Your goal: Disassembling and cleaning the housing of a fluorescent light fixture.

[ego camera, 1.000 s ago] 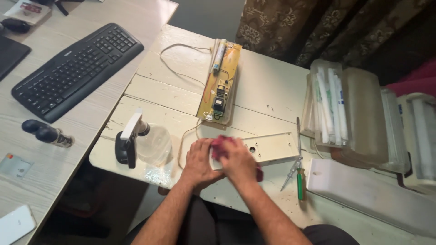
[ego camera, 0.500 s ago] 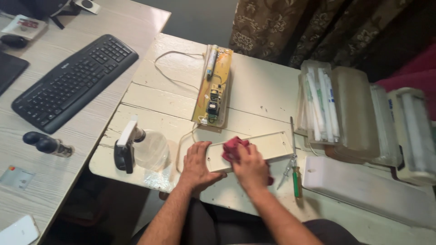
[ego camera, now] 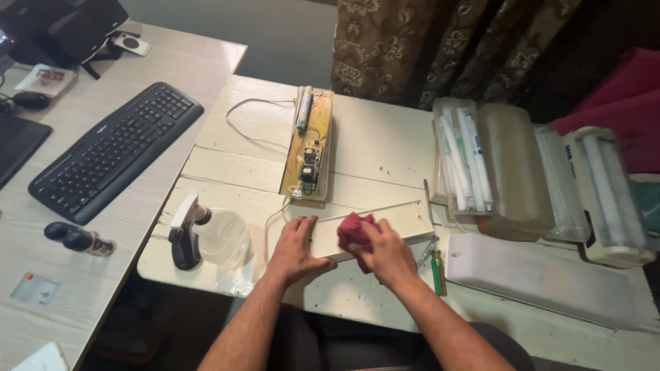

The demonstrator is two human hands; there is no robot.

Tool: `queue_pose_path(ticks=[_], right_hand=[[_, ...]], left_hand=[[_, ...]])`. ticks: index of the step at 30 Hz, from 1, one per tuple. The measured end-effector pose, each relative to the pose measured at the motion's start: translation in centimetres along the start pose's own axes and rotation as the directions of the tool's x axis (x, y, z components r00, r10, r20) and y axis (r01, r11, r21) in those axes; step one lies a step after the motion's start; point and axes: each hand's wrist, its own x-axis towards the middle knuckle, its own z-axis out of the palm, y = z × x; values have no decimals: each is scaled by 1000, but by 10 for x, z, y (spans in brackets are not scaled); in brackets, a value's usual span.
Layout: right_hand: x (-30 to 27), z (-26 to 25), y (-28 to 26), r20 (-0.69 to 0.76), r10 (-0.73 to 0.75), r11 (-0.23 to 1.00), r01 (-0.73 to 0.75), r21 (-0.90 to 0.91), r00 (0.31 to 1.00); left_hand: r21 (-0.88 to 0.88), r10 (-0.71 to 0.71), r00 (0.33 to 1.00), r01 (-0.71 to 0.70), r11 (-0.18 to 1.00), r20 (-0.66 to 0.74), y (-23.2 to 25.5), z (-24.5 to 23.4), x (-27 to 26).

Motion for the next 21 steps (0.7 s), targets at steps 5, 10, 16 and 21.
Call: queue_pose_path(ticks=[5,10,16,21], right_hand=[[0,11,43,-176,212,977,-206,50,961],[6,6,26,-190,412,909,-417,16,891],[17,15,37,-195,85,994,-97,-50,977],[31,-11,62,-172,362,929,-370,-18,916]], left_hand=[[24,3,1000,-2,1000,-29,-4,1,5],[-2,-6,993,6,1000,-114,6,2,1],[38,-174,979,179,983,-106,20,1,2],[60,-225,974,227,972,-31,20,-4,6]])
